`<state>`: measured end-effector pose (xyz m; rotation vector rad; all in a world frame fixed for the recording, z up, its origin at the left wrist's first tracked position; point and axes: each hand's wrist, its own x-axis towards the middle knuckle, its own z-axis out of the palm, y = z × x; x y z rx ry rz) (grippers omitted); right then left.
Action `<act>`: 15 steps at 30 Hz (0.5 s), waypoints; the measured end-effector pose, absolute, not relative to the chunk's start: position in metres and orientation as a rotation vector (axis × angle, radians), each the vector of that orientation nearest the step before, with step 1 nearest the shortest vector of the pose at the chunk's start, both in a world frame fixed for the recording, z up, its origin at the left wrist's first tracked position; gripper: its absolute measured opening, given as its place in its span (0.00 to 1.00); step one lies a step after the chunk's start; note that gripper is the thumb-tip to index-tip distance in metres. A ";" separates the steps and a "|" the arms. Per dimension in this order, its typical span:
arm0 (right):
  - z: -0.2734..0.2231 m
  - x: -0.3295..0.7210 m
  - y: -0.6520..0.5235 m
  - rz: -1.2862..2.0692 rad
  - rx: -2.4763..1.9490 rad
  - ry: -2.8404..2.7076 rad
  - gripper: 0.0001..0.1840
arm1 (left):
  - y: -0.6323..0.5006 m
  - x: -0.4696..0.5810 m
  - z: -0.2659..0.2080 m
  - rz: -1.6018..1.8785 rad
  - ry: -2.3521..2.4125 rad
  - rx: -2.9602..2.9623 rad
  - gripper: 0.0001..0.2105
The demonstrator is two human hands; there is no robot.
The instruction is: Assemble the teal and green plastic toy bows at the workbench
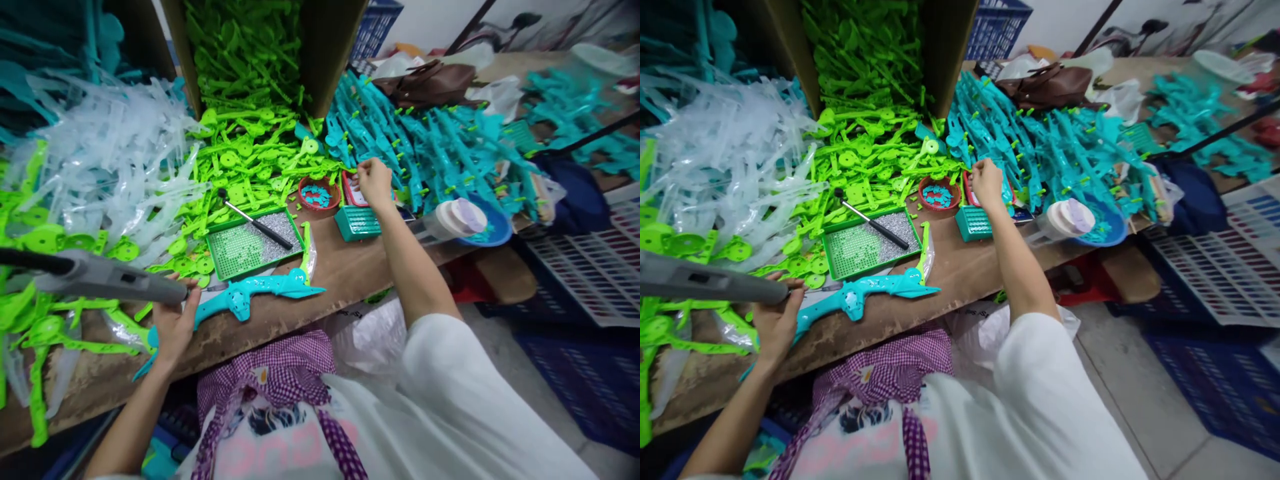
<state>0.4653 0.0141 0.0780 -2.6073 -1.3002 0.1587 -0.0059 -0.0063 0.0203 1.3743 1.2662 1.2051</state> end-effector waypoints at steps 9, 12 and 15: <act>0.058 0.233 -0.014 0.820 -1.618 -1.082 0.15 | 0.004 -0.013 -0.004 1.141 1.242 1.550 0.26; 0.076 0.202 0.005 0.839 -1.434 -1.156 0.19 | 0.008 -0.018 -0.011 1.073 1.336 1.706 0.29; 0.080 0.204 0.006 0.872 -1.390 -1.272 0.15 | 0.007 -0.026 -0.016 0.937 1.383 1.825 0.36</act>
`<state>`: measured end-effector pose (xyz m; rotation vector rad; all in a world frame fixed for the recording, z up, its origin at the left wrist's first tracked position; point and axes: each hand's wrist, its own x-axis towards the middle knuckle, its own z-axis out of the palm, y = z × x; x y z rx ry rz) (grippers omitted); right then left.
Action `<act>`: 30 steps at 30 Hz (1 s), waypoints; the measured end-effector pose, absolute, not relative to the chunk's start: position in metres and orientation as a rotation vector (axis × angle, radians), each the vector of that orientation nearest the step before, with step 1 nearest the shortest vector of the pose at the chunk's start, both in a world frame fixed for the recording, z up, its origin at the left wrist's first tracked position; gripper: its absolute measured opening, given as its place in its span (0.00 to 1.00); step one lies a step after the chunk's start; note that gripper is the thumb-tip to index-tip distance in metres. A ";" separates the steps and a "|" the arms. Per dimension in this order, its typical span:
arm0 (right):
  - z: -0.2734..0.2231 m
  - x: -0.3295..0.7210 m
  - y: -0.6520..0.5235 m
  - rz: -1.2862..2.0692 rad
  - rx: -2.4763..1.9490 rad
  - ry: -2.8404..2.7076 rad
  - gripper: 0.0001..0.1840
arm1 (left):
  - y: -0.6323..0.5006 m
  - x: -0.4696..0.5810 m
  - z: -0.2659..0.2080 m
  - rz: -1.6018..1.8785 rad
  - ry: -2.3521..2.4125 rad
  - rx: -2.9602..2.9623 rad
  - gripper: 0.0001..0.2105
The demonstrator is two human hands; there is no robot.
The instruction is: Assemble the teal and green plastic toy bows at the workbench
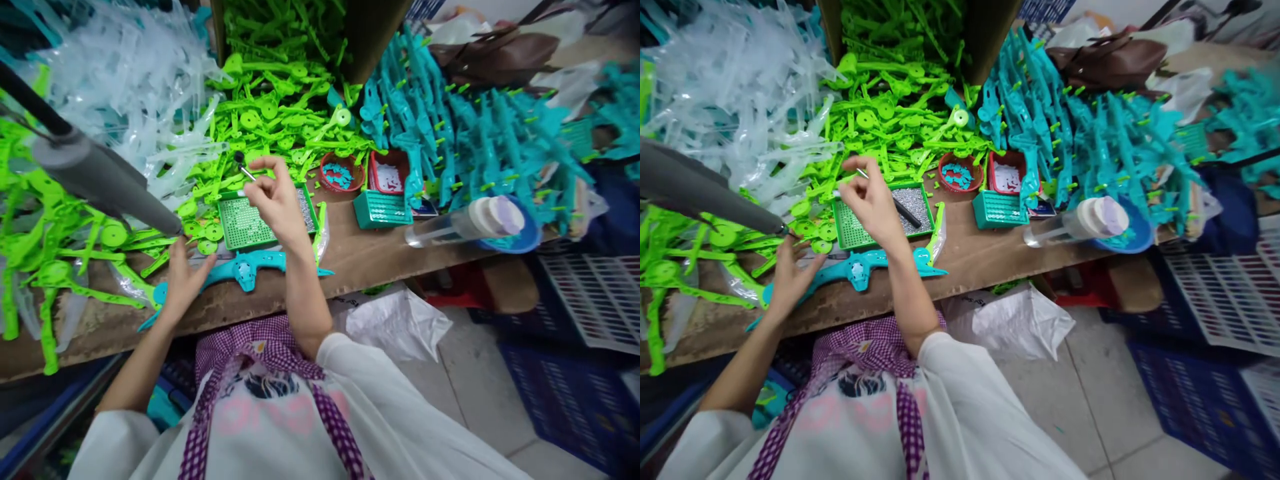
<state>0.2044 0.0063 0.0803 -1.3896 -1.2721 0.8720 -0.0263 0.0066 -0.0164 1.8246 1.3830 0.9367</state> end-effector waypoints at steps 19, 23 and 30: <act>0.006 0.238 -0.052 0.986 -2.021 -1.741 0.12 | 0.002 -0.035 -0.014 0.114 1.228 2.308 0.23; 0.007 0.229 -0.057 0.884 -2.065 -1.864 0.12 | 0.003 -0.035 -0.015 0.123 1.240 2.298 0.22; 0.006 0.236 -0.058 0.884 -2.084 -1.716 0.12 | 0.003 -0.035 -0.015 0.130 1.238 2.287 0.22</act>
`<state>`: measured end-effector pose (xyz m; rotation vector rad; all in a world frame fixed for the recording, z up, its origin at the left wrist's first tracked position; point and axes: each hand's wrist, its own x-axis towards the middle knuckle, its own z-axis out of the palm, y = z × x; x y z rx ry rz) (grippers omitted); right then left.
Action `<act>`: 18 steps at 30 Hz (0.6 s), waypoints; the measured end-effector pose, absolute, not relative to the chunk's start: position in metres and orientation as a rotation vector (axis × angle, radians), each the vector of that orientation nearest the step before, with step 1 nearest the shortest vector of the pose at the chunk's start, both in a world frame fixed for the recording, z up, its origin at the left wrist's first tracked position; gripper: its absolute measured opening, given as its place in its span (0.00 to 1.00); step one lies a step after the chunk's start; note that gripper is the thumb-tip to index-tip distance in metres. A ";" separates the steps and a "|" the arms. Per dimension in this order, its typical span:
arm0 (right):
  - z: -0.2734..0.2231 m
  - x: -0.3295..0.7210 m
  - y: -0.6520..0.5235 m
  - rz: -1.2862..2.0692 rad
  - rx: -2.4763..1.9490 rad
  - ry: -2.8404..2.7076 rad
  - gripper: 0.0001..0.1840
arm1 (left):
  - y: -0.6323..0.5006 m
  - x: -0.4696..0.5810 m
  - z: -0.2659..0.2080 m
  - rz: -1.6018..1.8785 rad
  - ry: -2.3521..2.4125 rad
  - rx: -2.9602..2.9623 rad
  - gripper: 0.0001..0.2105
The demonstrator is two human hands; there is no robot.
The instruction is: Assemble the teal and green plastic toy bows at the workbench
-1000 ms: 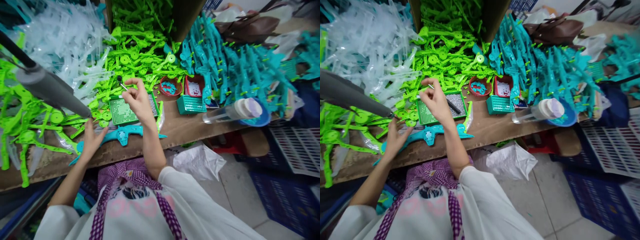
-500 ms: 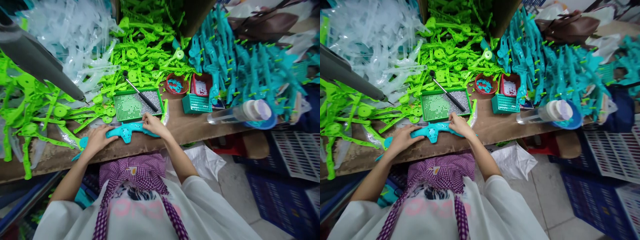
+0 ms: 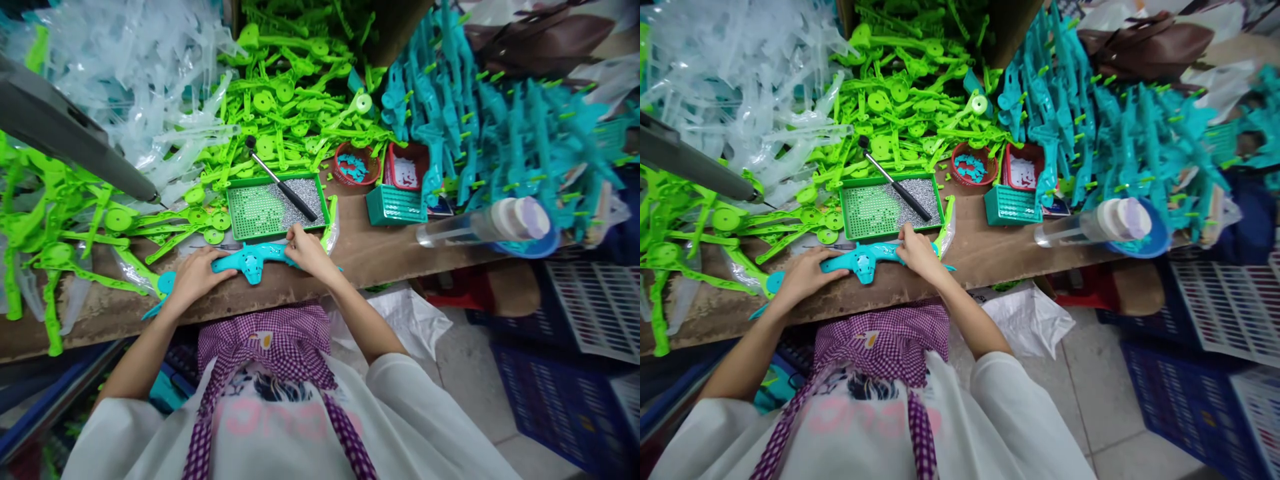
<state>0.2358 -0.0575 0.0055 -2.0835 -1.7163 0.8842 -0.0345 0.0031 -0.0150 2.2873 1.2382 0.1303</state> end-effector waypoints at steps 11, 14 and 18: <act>0.002 0.225 -0.059 0.895 -2.035 -1.617 0.09 | 0.004 -0.035 -0.016 0.086 1.230 2.269 0.23; 0.001 0.226 -0.060 0.878 -2.012 -1.663 0.08 | 0.003 -0.034 -0.015 0.098 1.240 2.285 0.23; 0.002 0.231 -0.061 0.850 -2.049 -1.742 0.09 | 0.002 -0.033 -0.010 0.075 1.262 2.284 0.22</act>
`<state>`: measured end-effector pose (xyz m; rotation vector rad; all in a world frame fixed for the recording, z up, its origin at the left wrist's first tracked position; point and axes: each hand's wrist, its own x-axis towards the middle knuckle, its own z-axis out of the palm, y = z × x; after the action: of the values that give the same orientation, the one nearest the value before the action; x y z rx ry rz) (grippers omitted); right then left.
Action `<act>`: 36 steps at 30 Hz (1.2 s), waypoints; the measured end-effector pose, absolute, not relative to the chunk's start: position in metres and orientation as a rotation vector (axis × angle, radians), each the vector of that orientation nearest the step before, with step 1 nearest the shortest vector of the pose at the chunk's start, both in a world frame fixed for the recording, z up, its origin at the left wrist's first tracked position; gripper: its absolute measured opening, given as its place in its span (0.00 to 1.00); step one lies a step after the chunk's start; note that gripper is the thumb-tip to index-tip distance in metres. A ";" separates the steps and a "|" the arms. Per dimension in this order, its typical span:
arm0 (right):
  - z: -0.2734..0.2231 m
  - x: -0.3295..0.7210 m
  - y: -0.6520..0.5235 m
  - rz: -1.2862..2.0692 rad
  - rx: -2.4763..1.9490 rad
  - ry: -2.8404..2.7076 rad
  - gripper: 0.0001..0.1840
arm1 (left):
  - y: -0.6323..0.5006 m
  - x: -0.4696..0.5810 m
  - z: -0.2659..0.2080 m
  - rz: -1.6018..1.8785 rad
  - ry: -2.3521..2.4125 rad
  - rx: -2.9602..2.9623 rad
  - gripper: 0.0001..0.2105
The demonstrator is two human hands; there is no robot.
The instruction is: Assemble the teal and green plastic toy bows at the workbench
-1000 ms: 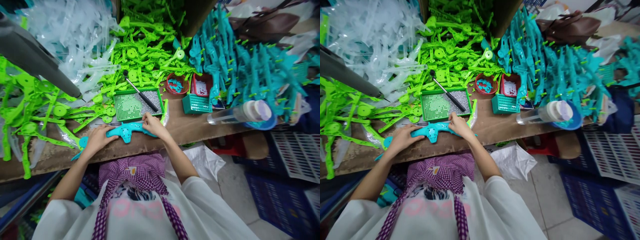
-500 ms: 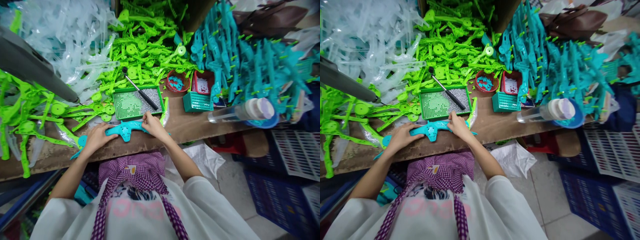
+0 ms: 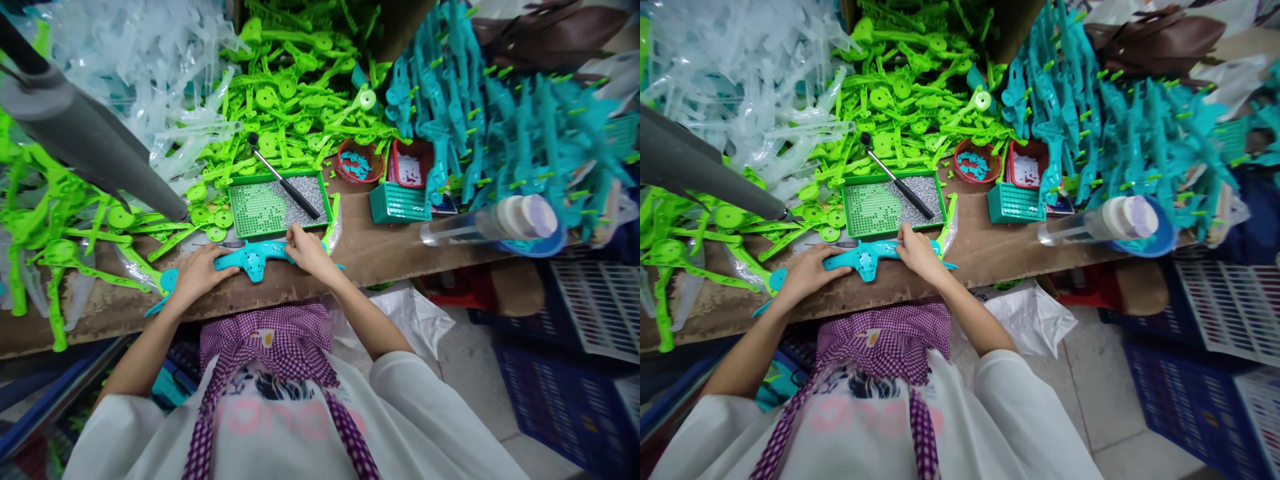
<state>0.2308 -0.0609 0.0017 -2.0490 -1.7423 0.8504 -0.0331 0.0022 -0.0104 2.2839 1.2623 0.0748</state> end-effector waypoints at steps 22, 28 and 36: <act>0.008 0.237 -0.058 0.934 -2.057 -1.954 0.14 | 0.007 -0.036 -0.018 0.063 1.217 2.237 0.25; 0.010 0.251 -0.071 1.136 -1.824 -1.652 0.10 | 0.010 -0.037 -0.021 0.063 1.183 2.223 0.25; 0.017 0.235 -0.077 0.815 -2.217 -1.654 0.09 | 0.009 -0.037 -0.018 0.040 1.221 2.239 0.25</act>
<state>0.2350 -0.0773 0.0166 -2.2169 -1.6541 0.8148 -0.0366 0.0087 -0.0180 2.2391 1.2209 0.0396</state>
